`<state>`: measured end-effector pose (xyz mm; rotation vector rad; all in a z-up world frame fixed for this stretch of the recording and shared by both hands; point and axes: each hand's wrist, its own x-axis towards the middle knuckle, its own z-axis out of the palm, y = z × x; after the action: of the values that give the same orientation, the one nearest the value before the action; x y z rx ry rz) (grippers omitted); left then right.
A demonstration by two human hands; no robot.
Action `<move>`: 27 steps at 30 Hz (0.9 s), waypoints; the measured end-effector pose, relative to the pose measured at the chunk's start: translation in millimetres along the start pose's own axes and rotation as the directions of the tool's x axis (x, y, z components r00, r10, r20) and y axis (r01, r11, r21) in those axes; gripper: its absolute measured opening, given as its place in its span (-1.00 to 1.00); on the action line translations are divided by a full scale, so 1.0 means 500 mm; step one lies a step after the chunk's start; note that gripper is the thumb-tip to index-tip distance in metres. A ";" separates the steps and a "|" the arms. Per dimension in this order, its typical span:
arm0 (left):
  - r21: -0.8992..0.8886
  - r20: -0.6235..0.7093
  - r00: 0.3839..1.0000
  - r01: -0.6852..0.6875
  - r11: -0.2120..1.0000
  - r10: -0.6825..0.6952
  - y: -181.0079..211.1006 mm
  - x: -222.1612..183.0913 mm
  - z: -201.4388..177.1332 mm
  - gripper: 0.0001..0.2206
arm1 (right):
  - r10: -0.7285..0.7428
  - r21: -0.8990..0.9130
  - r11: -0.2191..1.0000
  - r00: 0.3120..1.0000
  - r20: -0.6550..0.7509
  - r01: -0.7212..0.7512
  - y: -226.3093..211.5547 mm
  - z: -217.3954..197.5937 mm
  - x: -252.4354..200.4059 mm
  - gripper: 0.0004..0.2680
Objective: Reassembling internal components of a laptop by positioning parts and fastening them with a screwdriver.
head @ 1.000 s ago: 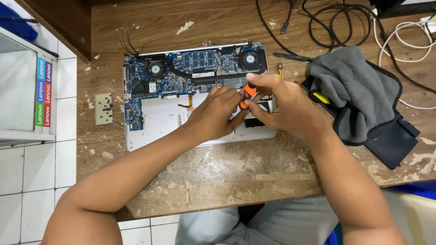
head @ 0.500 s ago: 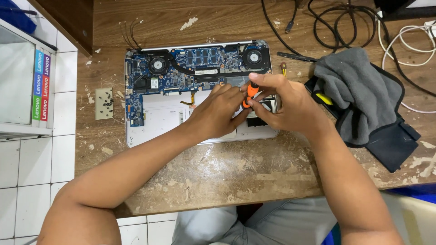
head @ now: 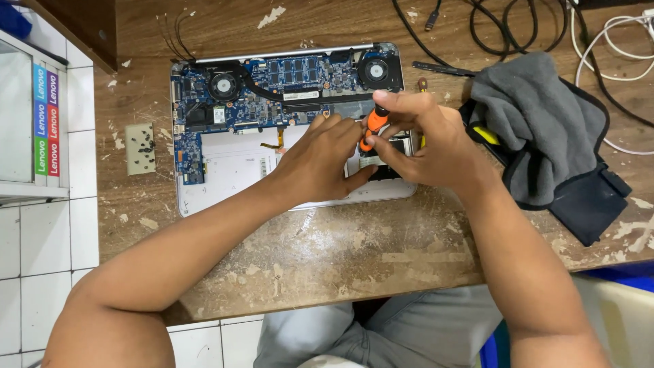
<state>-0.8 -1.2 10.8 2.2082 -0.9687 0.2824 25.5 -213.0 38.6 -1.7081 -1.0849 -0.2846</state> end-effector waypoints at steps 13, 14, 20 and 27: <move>0.024 0.006 1.000 0.004 1.000 -0.004 -0.003 -0.002 0.004 -0.73 | -0.011 -0.023 1.000 1.000 0.012 0.011 -0.008 -0.001 0.007 -0.62; 0.021 0.011 1.000 0.005 1.000 -0.005 -0.001 -0.001 0.001 -0.73 | -0.013 -0.030 0.999 1.000 0.009 0.013 -0.010 0.000 0.009 -0.63; 0.025 0.022 1.000 0.012 1.000 -0.012 0.002 0.000 0.000 -0.76 | -0.022 -0.053 0.998 1.000 0.021 0.023 -0.006 0.003 0.004 -0.63; 0.063 0.011 1.000 -0.012 0.998 0.011 -0.004 -0.002 0.005 -0.84 | -0.067 -0.106 0.992 0.997 0.039 0.071 -0.006 0.001 0.001 -0.65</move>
<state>-0.2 -1.6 7.6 2.2642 -0.9909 0.3103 23.5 -212.2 40.8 -1.7790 -1.1746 -0.3629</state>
